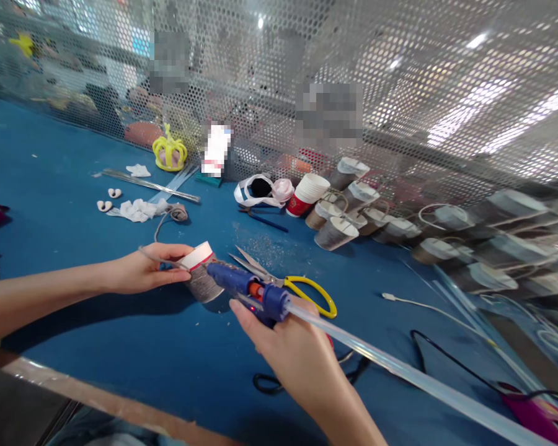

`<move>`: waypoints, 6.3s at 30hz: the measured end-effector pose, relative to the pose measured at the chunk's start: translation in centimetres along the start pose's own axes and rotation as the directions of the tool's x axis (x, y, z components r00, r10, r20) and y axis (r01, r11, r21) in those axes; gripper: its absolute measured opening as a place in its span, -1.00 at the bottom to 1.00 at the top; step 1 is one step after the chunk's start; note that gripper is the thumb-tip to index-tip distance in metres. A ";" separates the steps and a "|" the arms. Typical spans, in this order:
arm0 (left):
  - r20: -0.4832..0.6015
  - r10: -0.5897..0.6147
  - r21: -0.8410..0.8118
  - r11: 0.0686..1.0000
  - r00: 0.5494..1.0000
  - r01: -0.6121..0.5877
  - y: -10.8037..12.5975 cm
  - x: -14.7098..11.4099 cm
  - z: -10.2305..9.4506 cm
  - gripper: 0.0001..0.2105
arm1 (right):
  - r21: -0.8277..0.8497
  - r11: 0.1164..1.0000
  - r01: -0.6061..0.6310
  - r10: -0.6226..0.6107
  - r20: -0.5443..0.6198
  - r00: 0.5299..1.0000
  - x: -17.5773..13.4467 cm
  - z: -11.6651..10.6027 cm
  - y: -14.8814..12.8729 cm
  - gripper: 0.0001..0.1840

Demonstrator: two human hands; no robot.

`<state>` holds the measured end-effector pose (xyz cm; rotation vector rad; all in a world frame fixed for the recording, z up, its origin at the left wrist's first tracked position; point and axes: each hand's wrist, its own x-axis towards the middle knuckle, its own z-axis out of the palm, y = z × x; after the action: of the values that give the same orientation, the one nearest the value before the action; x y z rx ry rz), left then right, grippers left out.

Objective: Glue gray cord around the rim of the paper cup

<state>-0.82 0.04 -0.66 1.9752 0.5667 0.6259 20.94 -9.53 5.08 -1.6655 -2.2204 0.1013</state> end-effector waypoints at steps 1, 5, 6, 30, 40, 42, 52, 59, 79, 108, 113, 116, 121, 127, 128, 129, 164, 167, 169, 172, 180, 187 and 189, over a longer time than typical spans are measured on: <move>0.000 -0.009 0.002 1.000 1.000 0.009 0.0 0.0 0.0 -0.71 | 0.003 1.000 -0.001 0.001 0.018 1.000 0.0 -0.1 0.2 -0.72; 0.018 -0.005 0.007 1.000 1.000 0.005 0.0 0.0 0.0 -0.71 | 0.030 0.998 -0.059 0.056 0.077 0.995 -0.1 -0.1 0.5 -0.68; 0.022 0.001 0.010 1.000 1.000 -0.001 0.1 0.0 -0.1 -0.71 | 0.033 0.997 -0.063 0.060 0.083 0.995 -0.1 0.0 0.4 -0.67; 0.046 0.001 0.007 1.000 0.999 -0.001 0.3 -0.1 -0.2 -0.71 | 0.242 0.894 -0.376 0.358 0.118 0.926 0.5 0.1 -0.2 -0.68; 0.041 -0.002 0.030 1.000 0.999 0.001 0.2 -0.1 -0.1 -0.70 | 0.197 0.923 -0.330 0.308 0.135 0.942 0.9 0.2 0.3 -0.67; 0.054 0.003 0.013 1.000 0.999 -0.004 0.2 -0.1 -0.1 -0.69 | 0.211 0.916 -0.342 0.317 0.142 0.938 0.8 0.1 0.0 -0.70; 0.028 -0.012 -0.014 1.000 1.000 0.013 0.4 -0.1 0.1 -0.70 | 0.144 0.983 -0.113 0.113 0.007 0.994 0.2 -0.2 -0.1 -0.75; 0.049 -0.016 -0.027 0.999 0.999 0.017 0.4 0.0 0.1 -0.72 | 0.192 0.966 -0.174 0.187 -0.048 0.981 0.2 0.5 -1.4 -0.72; 0.033 0.034 0.005 0.999 0.999 -0.034 0.2 0.0 0.0 -0.71 | 0.294 0.886 -0.358 0.346 0.092 0.934 0.1 0.5 -1.5 -0.73; 0.021 0.012 0.014 1.000 1.000 -0.012 -0.1 0.0 0.2 -0.68 | 0.280 0.865 -0.416 0.380 0.176 0.908 0.4 0.2 -0.8 -0.75; 0.035 0.019 0.014 1.000 0.999 -0.020 0.1 0.0 0.1 -0.72 | 0.275 0.870 -0.408 0.379 0.156 0.912 0.1 0.8 -1.5 -0.65; 0.039 0.028 0.014 1.000 0.999 -0.028 0.3 0.0 0.0 -0.75 | 0.306 0.856 -0.417 0.377 0.183 0.908 0.3 0.9 -2.1 -0.69; 0.050 0.024 0.003 1.000 0.998 -0.024 0.1 0.0 0.1 -0.71 | 0.330 0.817 -0.472 0.444 0.162 0.881 0.2 0.7 -1.6 -0.73; 0.033 -0.026 0.033 0.999 0.999 0.025 0.2 0.0 0.1 -0.67 | 0.320 0.831 -0.454 0.426 0.159 0.891 0.8 0.4 -0.1 -0.65; 0.036 -0.024 0.034 0.999 0.999 0.023 0.3 0.0 0.1 -0.68 | 0.313 0.843 -0.437 0.409 0.153 0.900 0.9 0.4 0.0 -0.62; 0.037 -0.022 0.033 0.999 0.999 0.021 0.4 0.0 0.1 -0.68 | 0.309 0.851 -0.424 0.397 0.150 0.906 1.1 0.4 0.1 -0.61; -0.027 0.019 0.125 0.992 0.999 -0.016 -0.2 0.1 0.5 -0.74 | 0.050 0.859 -0.510 0.511 -0.162 0.844 9.2 3.9 8.9 -0.65; -0.022 0.015 0.140 0.990 1.000 -0.012 -0.1 0.2 0.5 -0.73 | 0.012 0.949 -0.315 0.310 -0.222 0.924 8.6 2.6 4.6 -0.83; -0.028 0.000 0.155 0.988 1.000 0.004 -0.1 0.1 0.5 -0.75 | 0.027 0.992 -0.121 0.124 -0.220 0.968 7.8 2.0 0.9 -0.85; -0.078 0.046 0.179 0.983 0.996 -0.032 -0.2 0.1 0.6 -0.79 | 0.007 0.950 0.313 -0.308 -0.154 0.939 6.5 2.2 -3.8 -0.91; -0.143 0.069 0.222 0.974 0.987 -0.036 0.0 0.2 0.6 -0.86 | 0.008 0.966 0.257 -0.253 -0.156 0.955 6.6 4.1 -5.0 -0.86; -0.028 0.020 0.171 0.985 0.999 -0.015 0.5 0.0 0.3 -0.72 | 0.378 0.920 -0.104 0.171 -0.150 0.974 6.7 2.6 -1.4 -0.84; -0.020 0.015 0.175 0.985 1.000 -0.012 0.3 0.0 0.3 -0.69 | 0.431 0.890 -0.149 0.221 -0.120 0.968 6.6 2.9 -0.8 -0.81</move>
<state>-0.64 -0.30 -0.47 2.1399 0.6402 0.6240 17.68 -3.07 4.19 -1.5706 -1.7556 0.4415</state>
